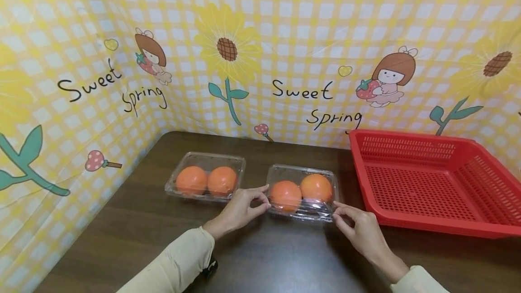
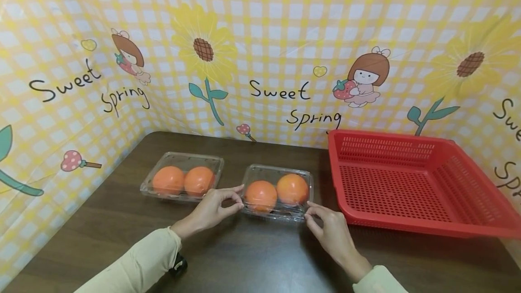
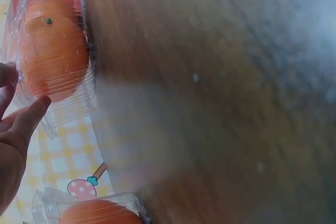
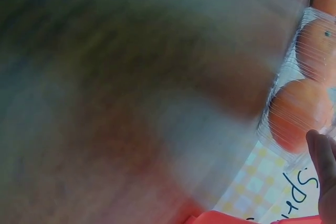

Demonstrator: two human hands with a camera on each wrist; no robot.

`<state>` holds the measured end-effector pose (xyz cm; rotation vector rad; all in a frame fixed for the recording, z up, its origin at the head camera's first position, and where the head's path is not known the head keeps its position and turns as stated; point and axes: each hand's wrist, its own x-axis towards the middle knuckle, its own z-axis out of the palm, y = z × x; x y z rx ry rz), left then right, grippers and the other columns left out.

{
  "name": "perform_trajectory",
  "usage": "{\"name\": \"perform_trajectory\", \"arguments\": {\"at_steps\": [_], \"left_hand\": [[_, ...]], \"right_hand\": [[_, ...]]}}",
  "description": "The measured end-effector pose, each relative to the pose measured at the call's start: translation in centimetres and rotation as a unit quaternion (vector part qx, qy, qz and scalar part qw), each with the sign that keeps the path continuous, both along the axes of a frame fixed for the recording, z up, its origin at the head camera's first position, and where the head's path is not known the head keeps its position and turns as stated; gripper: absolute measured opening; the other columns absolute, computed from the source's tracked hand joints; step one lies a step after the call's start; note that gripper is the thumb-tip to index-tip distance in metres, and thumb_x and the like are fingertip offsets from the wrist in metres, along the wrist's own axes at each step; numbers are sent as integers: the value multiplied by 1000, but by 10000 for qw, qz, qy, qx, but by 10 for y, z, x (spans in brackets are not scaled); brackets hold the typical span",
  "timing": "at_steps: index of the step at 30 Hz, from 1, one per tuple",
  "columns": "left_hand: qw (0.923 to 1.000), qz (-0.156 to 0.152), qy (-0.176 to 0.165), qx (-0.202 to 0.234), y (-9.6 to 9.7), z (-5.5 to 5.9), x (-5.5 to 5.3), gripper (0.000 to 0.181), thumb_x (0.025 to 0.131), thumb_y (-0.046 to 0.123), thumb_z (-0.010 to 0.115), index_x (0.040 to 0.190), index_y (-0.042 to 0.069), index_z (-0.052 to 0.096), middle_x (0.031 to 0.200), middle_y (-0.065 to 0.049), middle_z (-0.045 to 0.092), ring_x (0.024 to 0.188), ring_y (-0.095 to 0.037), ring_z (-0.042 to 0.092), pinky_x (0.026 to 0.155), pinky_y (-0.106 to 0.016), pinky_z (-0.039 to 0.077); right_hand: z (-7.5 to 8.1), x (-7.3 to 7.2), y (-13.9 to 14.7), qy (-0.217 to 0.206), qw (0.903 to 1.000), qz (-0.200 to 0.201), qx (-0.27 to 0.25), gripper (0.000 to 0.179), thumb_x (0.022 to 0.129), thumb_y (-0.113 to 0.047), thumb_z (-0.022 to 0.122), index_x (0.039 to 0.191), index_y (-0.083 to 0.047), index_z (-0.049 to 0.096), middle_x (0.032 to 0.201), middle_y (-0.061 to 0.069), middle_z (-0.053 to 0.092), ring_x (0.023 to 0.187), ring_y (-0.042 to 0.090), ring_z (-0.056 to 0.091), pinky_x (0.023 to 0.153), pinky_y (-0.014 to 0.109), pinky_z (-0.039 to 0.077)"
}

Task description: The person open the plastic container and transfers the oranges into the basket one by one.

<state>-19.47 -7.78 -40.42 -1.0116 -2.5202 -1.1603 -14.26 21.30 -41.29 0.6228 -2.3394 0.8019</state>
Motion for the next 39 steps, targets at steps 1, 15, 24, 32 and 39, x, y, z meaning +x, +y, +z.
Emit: {"name": "perform_trajectory", "arguments": {"at_steps": [1,15,24,32,39], "left_hand": [[10000,1,-21,0,0,0,0,8,78,10,66,71,11,63,113,-15,57,103,-22,56,80,-32,47],[9998,-157,-3,-105,-2,-1,1,8,81,11,64,73,9,62,113,-18,57,105,-24,54,80,-30,48],[9997,-257,-58,-9,-2,-3,2,7,83,8,61,76,8,60,117,-19,54,103,-25,55,78,-29,48],[9996,-293,24,-53,-2,1,0,6,84,9,59,78,7,60,119,-20,53,105,-26,54,83,-35,46],[9993,-364,-80,-91,-1,8,-1,5,83,9,61,78,8,59,107,-14,61,108,-24,52,82,-32,47]], "right_hand": [[0,0,0,-32,10000,11,-17,18,65,3,70,69,-12,62,88,9,68,67,12,62,52,17,44],[-3,1,-1,-411,9991,18,-56,20,68,1,70,70,-15,58,90,9,67,72,15,63,51,19,43],[0,2,-1,-482,9988,15,-51,20,69,3,70,70,-14,58,90,10,67,76,19,64,53,20,46],[8,0,-1,-591,9982,31,-70,20,70,5,68,71,-12,59,93,12,66,75,19,64,54,23,49],[5,0,1,-565,9984,60,-52,20,70,4,69,71,-12,58,93,12,66,75,20,64,51,23,43]]}}
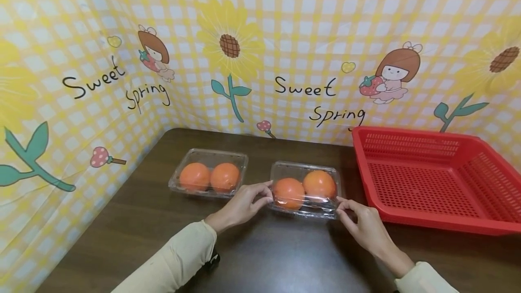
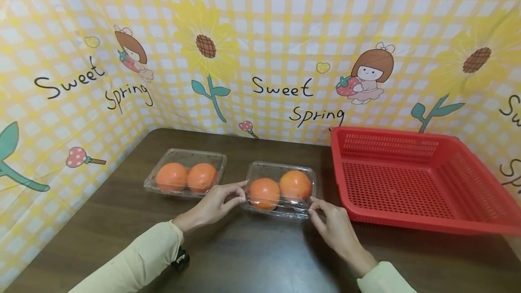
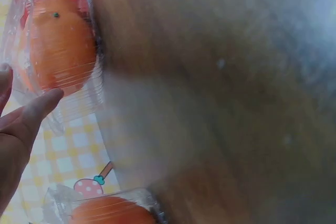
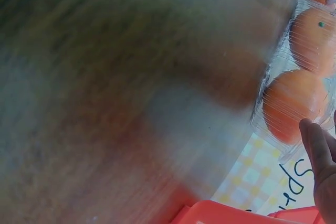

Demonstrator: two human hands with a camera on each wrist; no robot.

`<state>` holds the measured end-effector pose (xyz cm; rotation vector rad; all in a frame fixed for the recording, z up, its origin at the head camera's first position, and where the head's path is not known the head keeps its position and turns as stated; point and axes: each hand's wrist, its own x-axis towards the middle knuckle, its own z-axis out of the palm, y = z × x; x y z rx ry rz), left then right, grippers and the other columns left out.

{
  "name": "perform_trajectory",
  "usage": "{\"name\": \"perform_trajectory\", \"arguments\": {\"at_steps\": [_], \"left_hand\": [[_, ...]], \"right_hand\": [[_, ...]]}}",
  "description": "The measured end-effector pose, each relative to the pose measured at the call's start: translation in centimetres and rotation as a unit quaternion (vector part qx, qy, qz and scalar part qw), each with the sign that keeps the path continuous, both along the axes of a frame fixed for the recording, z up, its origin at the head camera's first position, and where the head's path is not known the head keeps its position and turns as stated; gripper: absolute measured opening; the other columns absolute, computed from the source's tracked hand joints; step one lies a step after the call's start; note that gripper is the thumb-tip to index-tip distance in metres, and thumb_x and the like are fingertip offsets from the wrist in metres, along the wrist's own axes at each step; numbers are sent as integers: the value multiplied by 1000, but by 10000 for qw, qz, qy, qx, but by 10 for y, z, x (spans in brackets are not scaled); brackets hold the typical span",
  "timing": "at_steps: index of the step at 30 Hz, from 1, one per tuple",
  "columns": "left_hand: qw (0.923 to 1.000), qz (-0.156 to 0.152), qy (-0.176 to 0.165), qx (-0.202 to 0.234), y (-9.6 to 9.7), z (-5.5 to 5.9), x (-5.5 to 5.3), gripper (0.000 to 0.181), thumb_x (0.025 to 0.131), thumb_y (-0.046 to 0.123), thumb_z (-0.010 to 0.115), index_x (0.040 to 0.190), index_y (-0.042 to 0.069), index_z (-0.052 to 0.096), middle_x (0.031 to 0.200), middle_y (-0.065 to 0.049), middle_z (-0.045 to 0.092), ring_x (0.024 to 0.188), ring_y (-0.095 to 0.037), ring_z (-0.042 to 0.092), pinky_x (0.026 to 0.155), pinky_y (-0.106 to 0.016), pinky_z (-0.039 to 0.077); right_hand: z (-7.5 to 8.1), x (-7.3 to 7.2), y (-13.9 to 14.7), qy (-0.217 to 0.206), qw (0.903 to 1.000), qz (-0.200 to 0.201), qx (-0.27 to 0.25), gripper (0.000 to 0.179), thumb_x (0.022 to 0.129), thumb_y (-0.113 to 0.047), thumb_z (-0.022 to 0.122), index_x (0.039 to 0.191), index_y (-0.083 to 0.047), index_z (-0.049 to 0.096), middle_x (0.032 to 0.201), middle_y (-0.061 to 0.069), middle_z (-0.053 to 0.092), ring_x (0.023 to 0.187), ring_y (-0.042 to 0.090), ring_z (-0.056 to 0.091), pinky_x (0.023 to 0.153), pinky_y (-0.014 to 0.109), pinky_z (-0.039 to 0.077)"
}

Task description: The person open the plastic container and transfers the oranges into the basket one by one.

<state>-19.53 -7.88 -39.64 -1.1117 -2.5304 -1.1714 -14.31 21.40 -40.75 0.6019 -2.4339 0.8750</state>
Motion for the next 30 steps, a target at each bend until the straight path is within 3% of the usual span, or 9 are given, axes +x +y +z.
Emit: {"name": "perform_trajectory", "arguments": {"at_steps": [5,15,19,26,30], "left_hand": [[9999,32,-156,-41,0,1,1,6,82,8,61,77,9,59,94,-7,65,111,-23,50,83,-31,46],[9994,252,-219,103,0,1,4,6,81,9,63,76,10,60,116,-16,56,108,-24,52,84,-35,45],[9990,408,-126,129,1,1,6,4,81,11,64,77,10,61,117,-17,55,108,-25,52,86,-39,44],[9976,620,-13,314,4,1,10,4,80,14,64,78,11,62,116,-17,56,106,-26,53,82,-38,46],[9959,690,-152,572,5,1,10,4,80,13,64,78,10,62,115,-16,57,97,-23,58,77,-32,49]], "right_hand": [[-1,0,0,-18,10000,8,-8,20,70,4,69,71,-12,58,93,12,66,77,20,64,54,24,45],[0,3,-2,38,9996,-276,65,21,70,2,70,71,-14,57,94,8,66,82,20,63,67,26,49],[0,3,-2,-81,9992,-394,23,20,70,2,70,72,-13,57,94,9,66,84,22,62,70,37,51],[0,3,-2,-46,9988,-416,-258,20,69,4,70,73,-12,58,94,9,66,83,21,62,66,39,51],[-9,-1,2,184,9965,-101,-814,17,73,1,68,76,-12,58,97,8,65,84,15,62,62,31,52]]}}
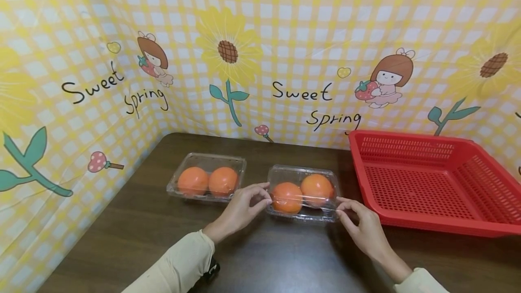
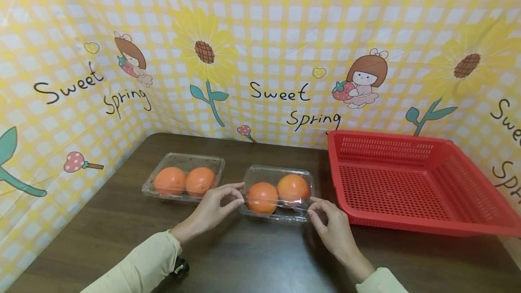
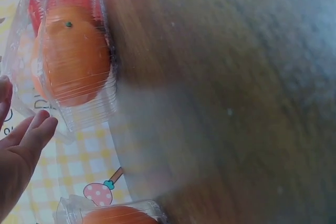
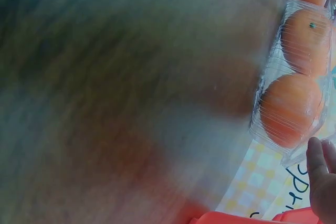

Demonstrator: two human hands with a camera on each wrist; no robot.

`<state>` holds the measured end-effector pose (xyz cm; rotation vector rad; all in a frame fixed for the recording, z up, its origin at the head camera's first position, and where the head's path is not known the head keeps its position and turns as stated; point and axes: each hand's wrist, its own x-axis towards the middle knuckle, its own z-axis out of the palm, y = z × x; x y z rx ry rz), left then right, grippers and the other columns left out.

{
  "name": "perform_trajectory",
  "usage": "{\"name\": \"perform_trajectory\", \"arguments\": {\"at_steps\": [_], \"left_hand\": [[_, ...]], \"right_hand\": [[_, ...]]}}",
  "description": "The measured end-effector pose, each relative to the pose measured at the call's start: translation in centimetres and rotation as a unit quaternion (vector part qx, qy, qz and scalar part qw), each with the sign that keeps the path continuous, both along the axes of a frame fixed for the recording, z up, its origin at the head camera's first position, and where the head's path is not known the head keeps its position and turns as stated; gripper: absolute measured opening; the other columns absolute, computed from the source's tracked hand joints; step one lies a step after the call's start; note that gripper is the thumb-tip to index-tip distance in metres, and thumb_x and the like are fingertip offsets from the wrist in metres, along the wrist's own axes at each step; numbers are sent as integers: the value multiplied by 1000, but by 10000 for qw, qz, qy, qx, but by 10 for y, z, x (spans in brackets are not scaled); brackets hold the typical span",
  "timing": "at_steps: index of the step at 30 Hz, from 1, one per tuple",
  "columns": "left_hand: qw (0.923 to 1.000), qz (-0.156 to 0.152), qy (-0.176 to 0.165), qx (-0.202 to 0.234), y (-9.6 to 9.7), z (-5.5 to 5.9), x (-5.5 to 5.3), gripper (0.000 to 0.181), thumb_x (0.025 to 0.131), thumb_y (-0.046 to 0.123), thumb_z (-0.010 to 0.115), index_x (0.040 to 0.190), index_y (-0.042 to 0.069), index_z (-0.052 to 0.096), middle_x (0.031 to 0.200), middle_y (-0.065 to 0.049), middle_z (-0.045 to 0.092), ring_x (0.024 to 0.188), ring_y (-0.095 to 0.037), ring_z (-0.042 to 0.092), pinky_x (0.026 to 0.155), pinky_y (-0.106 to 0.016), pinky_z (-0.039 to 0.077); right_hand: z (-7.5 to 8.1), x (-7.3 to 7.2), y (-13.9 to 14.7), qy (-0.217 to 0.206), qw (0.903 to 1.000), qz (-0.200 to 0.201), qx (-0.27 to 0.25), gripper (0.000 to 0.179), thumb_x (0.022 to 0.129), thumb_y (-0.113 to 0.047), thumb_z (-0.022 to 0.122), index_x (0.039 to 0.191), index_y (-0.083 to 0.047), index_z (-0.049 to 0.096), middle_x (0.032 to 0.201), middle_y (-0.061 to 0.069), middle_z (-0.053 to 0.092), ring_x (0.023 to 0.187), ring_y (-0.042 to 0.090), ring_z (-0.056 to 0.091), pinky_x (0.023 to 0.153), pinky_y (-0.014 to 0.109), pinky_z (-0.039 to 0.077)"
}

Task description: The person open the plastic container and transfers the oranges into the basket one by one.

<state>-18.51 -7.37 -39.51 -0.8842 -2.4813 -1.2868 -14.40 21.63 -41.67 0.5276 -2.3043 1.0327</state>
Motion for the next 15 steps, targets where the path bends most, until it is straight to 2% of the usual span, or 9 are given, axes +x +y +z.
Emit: {"name": "perform_trajectory", "arguments": {"at_steps": [5,8,11,15], "left_hand": [[9994,61,-177,305,1,1,-1,4,81,12,64,79,9,63,112,-16,58,85,-19,62,73,-29,51],[9984,117,-298,465,2,4,-2,4,80,12,64,80,9,63,112,-15,58,92,-21,60,74,-28,50],[9969,198,-425,631,3,6,-4,4,80,12,64,81,9,63,111,-14,59,100,-21,57,76,-27,50],[9945,256,-542,856,5,10,-8,4,81,12,64,82,8,63,110,-13,60,101,-20,56,76,-28,49]], "right_hand": [[-2,1,-1,-12,9992,-4,-392,15,75,3,66,80,-10,59,99,9,64,86,4,59,63,15,49],[8,6,-8,-211,9984,-287,-447,19,73,8,65,82,-8,59,100,11,64,86,6,59,65,11,47],[13,6,-10,-147,9977,-360,-551,18,73,10,64,84,-5,60,101,11,64,86,8,60,66,9,46],[15,4,-13,53,9972,-526,-525,18,73,10,64,84,-4,61,100,10,64,88,5,58,67,8,45]]}}
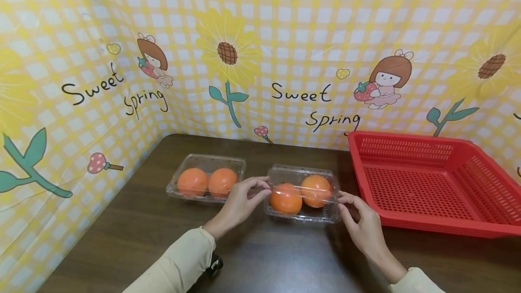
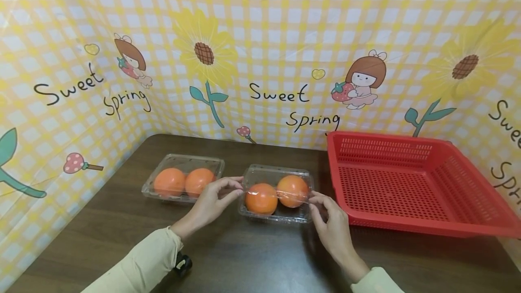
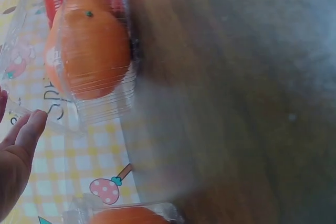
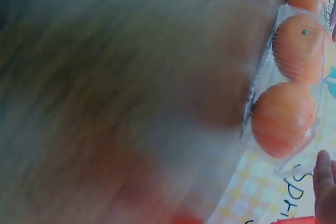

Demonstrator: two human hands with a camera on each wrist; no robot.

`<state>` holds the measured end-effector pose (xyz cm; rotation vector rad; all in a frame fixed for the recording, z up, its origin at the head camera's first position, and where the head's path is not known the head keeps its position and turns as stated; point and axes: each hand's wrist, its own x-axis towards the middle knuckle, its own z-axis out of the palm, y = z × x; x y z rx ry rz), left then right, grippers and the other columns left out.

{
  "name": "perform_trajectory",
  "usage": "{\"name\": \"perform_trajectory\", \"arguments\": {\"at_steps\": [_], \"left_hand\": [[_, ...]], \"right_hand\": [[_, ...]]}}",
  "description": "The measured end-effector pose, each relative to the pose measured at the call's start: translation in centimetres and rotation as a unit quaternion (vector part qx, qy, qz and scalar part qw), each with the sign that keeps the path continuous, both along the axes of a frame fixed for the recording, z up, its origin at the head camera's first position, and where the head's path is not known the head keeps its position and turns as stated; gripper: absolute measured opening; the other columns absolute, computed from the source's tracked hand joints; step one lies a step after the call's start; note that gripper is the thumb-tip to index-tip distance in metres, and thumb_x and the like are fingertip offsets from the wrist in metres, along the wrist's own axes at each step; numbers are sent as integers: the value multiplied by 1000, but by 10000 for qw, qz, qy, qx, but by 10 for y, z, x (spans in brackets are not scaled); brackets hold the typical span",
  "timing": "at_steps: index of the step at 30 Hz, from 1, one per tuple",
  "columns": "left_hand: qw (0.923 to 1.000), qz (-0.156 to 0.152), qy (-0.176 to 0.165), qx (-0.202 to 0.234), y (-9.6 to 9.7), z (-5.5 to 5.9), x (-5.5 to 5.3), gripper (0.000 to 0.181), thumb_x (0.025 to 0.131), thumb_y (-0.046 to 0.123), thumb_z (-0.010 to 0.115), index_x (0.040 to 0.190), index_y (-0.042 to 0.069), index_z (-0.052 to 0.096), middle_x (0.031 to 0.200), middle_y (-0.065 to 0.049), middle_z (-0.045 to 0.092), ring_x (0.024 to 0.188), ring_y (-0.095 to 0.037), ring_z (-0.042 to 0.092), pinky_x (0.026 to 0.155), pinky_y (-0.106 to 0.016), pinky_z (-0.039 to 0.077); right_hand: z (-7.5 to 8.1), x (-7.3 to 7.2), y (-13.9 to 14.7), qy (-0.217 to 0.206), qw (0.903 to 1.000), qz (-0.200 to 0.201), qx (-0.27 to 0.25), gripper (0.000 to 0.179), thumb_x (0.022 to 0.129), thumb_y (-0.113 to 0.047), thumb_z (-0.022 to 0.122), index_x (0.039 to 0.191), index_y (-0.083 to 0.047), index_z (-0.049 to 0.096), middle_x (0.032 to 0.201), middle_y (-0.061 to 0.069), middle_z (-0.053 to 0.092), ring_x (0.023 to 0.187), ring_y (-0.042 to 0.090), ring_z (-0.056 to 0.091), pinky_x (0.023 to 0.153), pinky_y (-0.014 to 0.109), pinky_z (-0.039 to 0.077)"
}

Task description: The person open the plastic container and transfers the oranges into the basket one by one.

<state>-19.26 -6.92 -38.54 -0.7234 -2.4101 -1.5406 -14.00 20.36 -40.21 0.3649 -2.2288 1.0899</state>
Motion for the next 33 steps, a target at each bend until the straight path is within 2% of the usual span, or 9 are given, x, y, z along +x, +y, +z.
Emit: {"name": "perform_trajectory", "arguments": {"at_steps": [3,7,11,16,19,22,24,28,33], "left_hand": [[9999,-20,7,128,1,4,-3,5,81,11,63,83,6,63,109,-13,60,100,-20,57,76,-26,49],[9998,12,110,163,2,8,-7,4,81,9,63,84,6,63,108,-11,61,94,-17,59,74,-23,50],[9994,70,290,156,3,13,-11,5,80,8,63,85,6,63,106,-9,62,87,-14,61,72,-22,50],[9986,71,487,180,5,18,-17,6,80,7,64,86,5,64,103,-9,62,83,-12,62,70,-21,50],[9985,57,530,147,5,22,-20,6,81,7,63,86,5,64,102,-7,62,82,-11,61,69,-21,50],[9978,57,653,-10,6,27,-24,5,81,8,63,86,6,64,98,-5,63,80,-10,61,68,-20,50],[9966,111,787,-194,6,30,-27,5,82,10,63,86,8,64,92,-2,63,77,-9,60,67,-20,50],[9940,182,949,-517,7,38,-34,5,82,12,63,86,10,64,82,2,62,74,-9,58,65,-21,49],[9961,117,716,-499,9,45,-43,6,84,13,61,88,8,63,83,1,61,77,-9,57,68,-23,49]], "right_hand": [[2,0,-3,59,9997,-240,50,17,74,8,64,84,-4,62,100,9,64,89,6,58,69,7,44],[7,0,-8,132,9989,-437,46,17,74,9,62,88,-1,62,101,11,64,91,18,59,73,3,39],[15,-3,-11,203,9988,-436,-4,21,74,12,60,93,3,62,102,15,62,93,27,58,80,2,35],[24,-9,-10,193,9988,-447,28,22,74,13,61,94,5,62,99,15,63,92,26,58,79,1,34],[31,-14,-8,108,9987,-489,121,21,74,11,61,95,5,63,97,15,63,91,24,59,78,8,41],[39,-20,-5,-44,9986,-491,206,20,76,8,62,95,4,63,97,15,64,90,24,59,74,20,47],[45,-25,-4,-153,9987,-435,236,18,77,7,61,94,3,63,97,15,64,91,24,59,70,28,48],[56,-32,-1,-445,9981,-347,260,16,79,3,60,95,3,63,96,15,64,90,24,60,70,34,49],[71,-39,2,-1124,9935,-147,125,16,83,-1,57,99,3,61,96,18,63,93,30,58,77,44,48]]}}
